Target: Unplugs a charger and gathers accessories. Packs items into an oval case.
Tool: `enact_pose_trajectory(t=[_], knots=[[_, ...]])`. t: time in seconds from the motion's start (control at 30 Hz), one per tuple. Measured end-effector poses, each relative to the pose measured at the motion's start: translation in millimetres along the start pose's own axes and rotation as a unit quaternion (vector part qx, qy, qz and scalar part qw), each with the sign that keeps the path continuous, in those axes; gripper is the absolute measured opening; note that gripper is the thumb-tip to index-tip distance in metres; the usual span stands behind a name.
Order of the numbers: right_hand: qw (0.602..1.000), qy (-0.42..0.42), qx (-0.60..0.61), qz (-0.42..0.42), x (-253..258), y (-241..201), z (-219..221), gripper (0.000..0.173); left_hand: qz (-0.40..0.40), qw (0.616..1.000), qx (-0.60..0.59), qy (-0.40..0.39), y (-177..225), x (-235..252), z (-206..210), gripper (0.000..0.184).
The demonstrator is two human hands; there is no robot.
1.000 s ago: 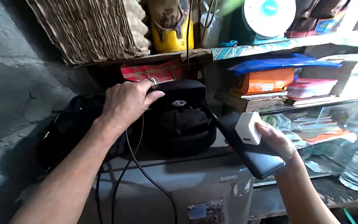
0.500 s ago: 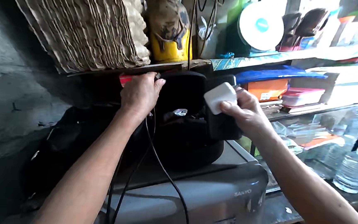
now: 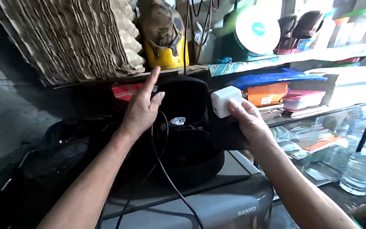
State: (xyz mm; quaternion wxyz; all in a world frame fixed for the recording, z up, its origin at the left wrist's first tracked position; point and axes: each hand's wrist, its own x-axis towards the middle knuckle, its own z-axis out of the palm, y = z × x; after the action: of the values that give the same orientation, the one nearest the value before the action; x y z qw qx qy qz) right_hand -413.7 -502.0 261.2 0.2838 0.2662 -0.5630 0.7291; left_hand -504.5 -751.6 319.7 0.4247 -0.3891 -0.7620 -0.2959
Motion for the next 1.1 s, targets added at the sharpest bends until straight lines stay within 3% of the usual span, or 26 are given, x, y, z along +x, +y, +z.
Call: enact_pose_trajectory(t=[0.2, 0.27, 0.4, 0.5, 0.63, 0.77, 0.87, 1.0, 1.1], knots=[[0.994, -0.059, -0.003, 0.093, -50.8, -21.5, -46.8, 0.023, 0.155, 0.979, -0.080, -0.105, 15.9, -26.4, -3.0, 0.034], [0.987, -0.070, 0.004, 0.143, -66.0, -26.1, -58.1, 0.027, 0.180, 0.968, -0.080, -0.158, 14.5, -35.4, -3.0, 0.040], [0.979, -0.077, -0.015, 0.187, -85.0, -36.8, -58.8, 0.024, 0.215, 0.950, 0.048, -0.220, 14.8, -44.5, -5.9, 0.058], [0.977, -0.083, -0.045, 0.189, -90.9, -40.4, -53.7, 0.021, 0.201, 0.937, 0.116, -0.259, 19.4, -43.0, -6.7, 0.065], [0.972, -0.114, -0.070, 0.195, -89.3, -46.8, -50.3, 0.024, 0.123, 0.917, 0.220, -0.309, 45.4, -40.1, -5.1, 0.042], [0.963, -0.150, -0.072, 0.210, -78.9, -56.8, -32.9, 0.021, 0.117, 0.934, 0.245, -0.232, 38.4, -35.7, -0.7, 0.033], [0.958, -0.125, -0.071, 0.248, -61.3, -55.5, -14.1, 0.024, 0.095, 0.943, 0.263, -0.180, 25.2, -25.3, -2.3, 0.036], [0.933, -0.117, -0.053, 0.335, -23.1, -39.7, 18.4, 0.036, 0.024, 0.945, 0.266, -0.187, 15.4, -11.6, -2.9, 0.040], [0.916, -0.098, -0.067, 0.384, 6.9, -20.5, 47.1, 0.035, 0.006, 0.956, 0.227, -0.184, 8.2, -4.7, -4.2, 0.039]])
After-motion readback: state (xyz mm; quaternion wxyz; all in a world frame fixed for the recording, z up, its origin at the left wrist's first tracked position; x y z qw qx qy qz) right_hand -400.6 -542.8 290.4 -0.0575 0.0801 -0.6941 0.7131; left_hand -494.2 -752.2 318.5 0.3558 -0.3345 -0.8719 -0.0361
